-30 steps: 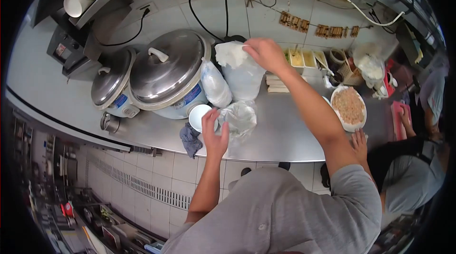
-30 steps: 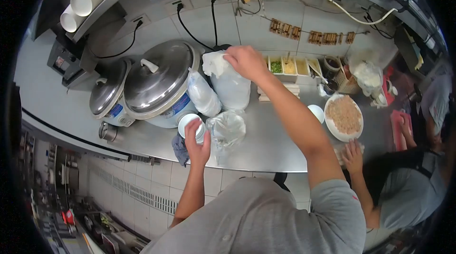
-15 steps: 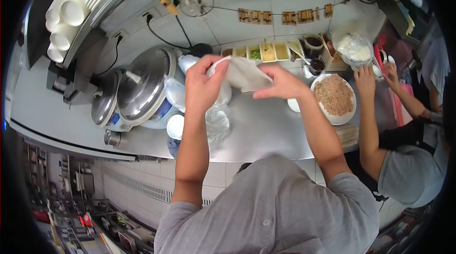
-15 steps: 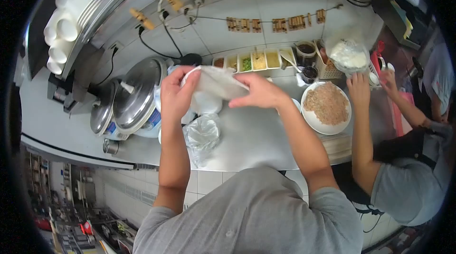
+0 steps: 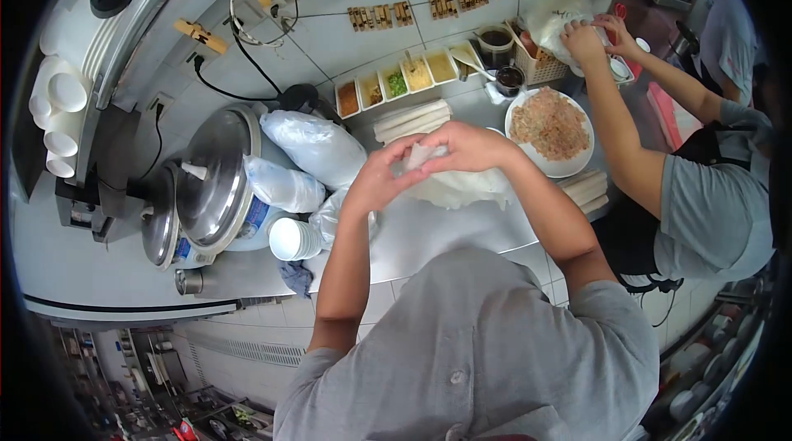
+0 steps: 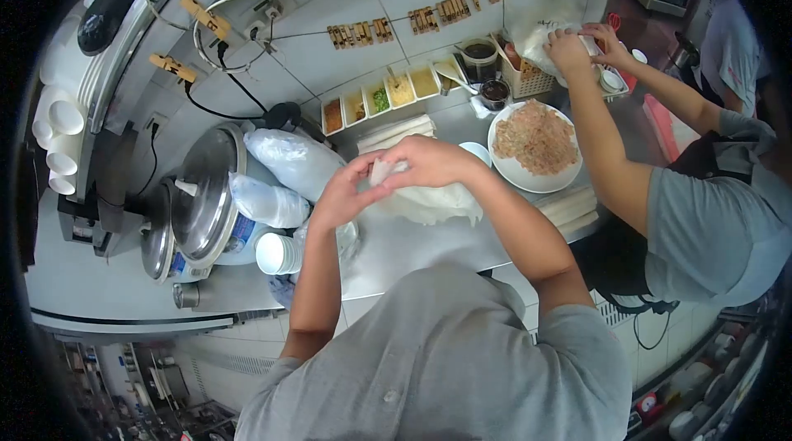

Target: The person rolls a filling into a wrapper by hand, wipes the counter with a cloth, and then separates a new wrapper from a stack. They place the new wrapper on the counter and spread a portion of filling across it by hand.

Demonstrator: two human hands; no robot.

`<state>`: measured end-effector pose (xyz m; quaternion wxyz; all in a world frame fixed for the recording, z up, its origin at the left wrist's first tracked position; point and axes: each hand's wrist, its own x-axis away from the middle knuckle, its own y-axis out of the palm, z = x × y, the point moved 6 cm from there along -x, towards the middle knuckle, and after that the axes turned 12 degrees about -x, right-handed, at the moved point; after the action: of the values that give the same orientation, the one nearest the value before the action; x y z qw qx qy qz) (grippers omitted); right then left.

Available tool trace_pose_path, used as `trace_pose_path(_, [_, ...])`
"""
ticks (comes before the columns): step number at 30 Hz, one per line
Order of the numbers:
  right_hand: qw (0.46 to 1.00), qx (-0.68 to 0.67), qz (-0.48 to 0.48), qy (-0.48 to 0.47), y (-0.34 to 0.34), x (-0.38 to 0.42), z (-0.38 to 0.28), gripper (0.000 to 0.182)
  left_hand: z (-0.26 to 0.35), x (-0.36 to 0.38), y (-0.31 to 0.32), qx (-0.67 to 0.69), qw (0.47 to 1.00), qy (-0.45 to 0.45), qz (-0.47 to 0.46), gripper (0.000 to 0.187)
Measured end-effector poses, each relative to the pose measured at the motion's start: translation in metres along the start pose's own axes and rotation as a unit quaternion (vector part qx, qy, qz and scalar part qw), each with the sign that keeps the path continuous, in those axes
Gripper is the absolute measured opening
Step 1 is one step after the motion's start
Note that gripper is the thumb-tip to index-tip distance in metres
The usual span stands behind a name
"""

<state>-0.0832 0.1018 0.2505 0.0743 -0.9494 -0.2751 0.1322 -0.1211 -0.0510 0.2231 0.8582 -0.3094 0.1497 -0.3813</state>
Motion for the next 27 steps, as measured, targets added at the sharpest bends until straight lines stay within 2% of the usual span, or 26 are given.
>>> trace_pose_path(1, [0.995,0.060,0.035,0.075,-0.008,0.004,0.008,0.030,-0.012,-0.005,-0.001,0.002,1.000,0.003,0.002,0.058])
trace_pose_path(2, [0.994,0.062,0.036,0.077,-0.013,0.009,0.013,0.030,-0.026,-0.007,-0.002,-0.030,0.999,0.003,-0.010,0.046])
trace_pose_path(3, [0.987,0.108,0.020,0.119,-0.014,0.016,0.028,0.030,-0.034,-0.006,-0.002,-0.062,0.998,-0.001,-0.023,0.034])
trace_pose_path(4, [0.975,0.153,0.002,0.160,-0.014,0.022,0.045,0.030,-0.036,-0.007,-0.004,-0.060,0.998,-0.005,-0.022,0.034])
trace_pose_path(5, [0.975,0.152,-0.001,0.161,-0.014,0.024,0.058,0.030,-0.041,-0.008,-0.005,-0.069,0.996,-0.044,-0.027,0.026])
trace_pose_path(6, [0.978,0.134,0.041,0.155,-0.018,0.026,0.071,0.028,-0.047,-0.009,-0.006,-0.078,0.993,-0.083,-0.034,0.019])
trace_pose_path(7, [0.978,0.118,0.083,0.149,-0.022,0.025,0.084,0.027,-0.068,-0.014,-0.003,-0.076,0.993,-0.085,-0.033,0.019])
trace_pose_path(9, [0.974,0.143,0.100,0.143,-0.032,0.014,0.119,0.026,-0.114,-0.022,0.002,-0.104,0.994,-0.006,0.020,0.019])
trace_pose_path(10, [0.969,0.168,0.120,0.135,-0.035,0.010,0.124,0.026,-0.116,-0.022,0.001,-0.101,0.995,-0.007,0.021,0.019])
trace_pose_path(12, [0.963,0.191,0.138,0.132,-0.034,0.004,0.130,0.023,-0.124,-0.021,-0.008,-0.139,0.985,-0.099,0.037,0.022])
trace_pose_path(13, [0.955,0.214,0.158,0.129,-0.036,0.001,0.128,0.020,-0.119,-0.020,-0.010,-0.138,0.985,-0.099,0.038,0.022])
trace_pose_path(15, [0.955,0.228,0.163,0.100,-0.033,0.004,0.116,0.018,-0.095,-0.007,-0.017,-0.161,0.977,0.009,0.140,0.023])
trace_pose_path(16, [0.953,0.241,0.169,0.070,-0.028,0.006,0.109,0.017,-0.095,0.000,-0.012,-0.156,0.977,0.004,0.142,0.023])
trace_pose_path(18, [0.948,0.258,0.164,0.086,-0.012,0.025,0.122,0.017,-0.086,0.022,0.003,-0.214,0.959,0.064,0.176,0.023])
trace_pose_path(21, [0.933,0.310,0.155,0.100,0.034,0.071,0.164,0.018,-0.108,0.059,0.065,-0.279,0.947,0.043,0.153,0.016])
trace_pose_path(24, [0.913,0.362,0.139,0.125,0.077,0.113,0.198,0.020,-0.132,0.091,0.126,-0.282,0.953,0.016,0.107,0.017])
trace_pose_path(27, [0.906,0.374,0.135,0.146,0.094,0.136,0.204,0.024,-0.133,0.111,0.158,-0.275,0.958,0.013,0.084,0.014])
